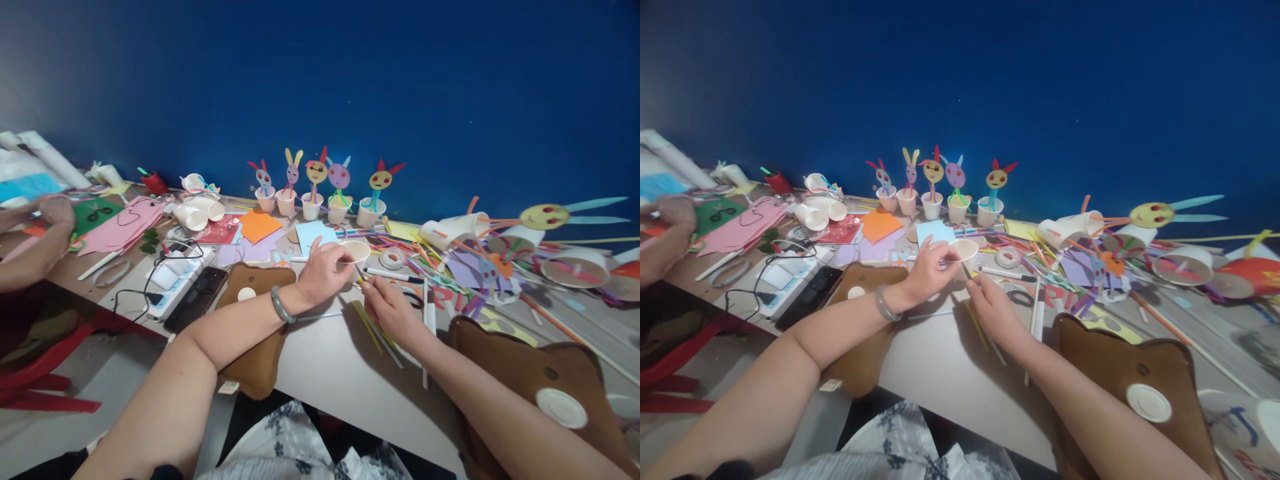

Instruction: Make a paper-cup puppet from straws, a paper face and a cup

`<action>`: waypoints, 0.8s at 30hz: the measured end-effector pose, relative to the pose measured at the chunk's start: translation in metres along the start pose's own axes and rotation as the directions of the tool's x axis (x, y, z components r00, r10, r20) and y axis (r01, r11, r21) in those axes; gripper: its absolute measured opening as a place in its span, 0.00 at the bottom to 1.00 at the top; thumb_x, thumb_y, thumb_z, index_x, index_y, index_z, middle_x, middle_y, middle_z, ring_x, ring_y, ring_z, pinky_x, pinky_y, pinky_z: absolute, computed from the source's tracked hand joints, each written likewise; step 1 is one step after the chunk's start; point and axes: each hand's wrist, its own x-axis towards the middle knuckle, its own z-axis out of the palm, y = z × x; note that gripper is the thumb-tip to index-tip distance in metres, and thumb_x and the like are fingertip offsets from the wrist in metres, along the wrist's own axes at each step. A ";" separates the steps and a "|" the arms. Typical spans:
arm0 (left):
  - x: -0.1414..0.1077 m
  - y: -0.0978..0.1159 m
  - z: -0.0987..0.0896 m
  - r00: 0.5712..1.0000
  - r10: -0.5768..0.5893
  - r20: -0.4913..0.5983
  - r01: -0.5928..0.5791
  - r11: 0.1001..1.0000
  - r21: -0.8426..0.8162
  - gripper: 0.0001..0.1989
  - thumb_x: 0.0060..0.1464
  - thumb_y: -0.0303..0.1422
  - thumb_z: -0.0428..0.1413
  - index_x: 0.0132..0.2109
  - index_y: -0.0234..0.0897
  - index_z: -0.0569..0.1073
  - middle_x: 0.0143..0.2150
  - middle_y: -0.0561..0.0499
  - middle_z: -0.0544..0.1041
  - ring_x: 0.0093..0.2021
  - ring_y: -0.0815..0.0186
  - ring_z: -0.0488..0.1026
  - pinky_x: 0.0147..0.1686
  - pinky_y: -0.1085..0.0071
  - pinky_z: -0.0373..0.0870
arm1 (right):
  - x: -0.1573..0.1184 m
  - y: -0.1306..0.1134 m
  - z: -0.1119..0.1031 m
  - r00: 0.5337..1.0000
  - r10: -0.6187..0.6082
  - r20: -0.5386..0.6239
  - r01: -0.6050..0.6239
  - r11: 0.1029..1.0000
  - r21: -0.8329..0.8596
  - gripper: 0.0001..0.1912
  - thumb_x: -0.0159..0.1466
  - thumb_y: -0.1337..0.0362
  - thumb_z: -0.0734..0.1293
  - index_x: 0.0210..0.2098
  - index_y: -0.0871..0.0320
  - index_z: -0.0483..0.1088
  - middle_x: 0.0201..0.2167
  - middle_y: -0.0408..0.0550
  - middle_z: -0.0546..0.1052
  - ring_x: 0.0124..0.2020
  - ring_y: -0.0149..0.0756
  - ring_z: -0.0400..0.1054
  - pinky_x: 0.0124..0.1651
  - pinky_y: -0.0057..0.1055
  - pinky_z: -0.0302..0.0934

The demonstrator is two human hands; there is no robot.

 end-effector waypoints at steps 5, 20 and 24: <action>0.000 0.000 0.000 1.000 0.002 -0.013 -0.002 1.000 0.002 0.03 0.59 0.29 0.54 0.36 0.40 0.72 0.38 0.53 0.78 0.44 0.66 0.75 0.73 0.53 0.44 | -0.003 -0.006 0.003 0.947 0.223 0.231 -0.288 0.907 0.306 0.21 0.67 0.45 0.60 0.27 0.51 0.54 0.14 0.32 0.55 0.12 0.25 0.39 0.15 0.26 0.33; 0.000 0.000 0.001 0.999 0.015 -0.029 -0.015 1.000 -0.020 0.03 0.58 0.30 0.54 0.36 0.39 0.72 0.38 0.54 0.78 0.44 0.66 0.75 0.73 0.53 0.44 | 0.000 -0.009 -0.002 0.937 0.217 0.272 -0.292 0.915 0.279 0.22 0.68 0.46 0.59 0.23 0.52 0.54 0.13 0.32 0.53 0.11 0.23 0.37 0.16 0.27 0.36; -0.001 0.001 0.002 1.000 0.018 -0.026 -0.018 1.000 -0.011 0.03 0.58 0.30 0.54 0.36 0.40 0.72 0.37 0.54 0.78 0.44 0.66 0.75 0.73 0.52 0.43 | 0.002 0.000 -0.003 0.979 0.096 0.177 -0.127 0.976 0.177 0.22 0.68 0.47 0.60 0.24 0.53 0.55 0.13 0.33 0.56 0.11 0.24 0.43 0.16 0.26 0.39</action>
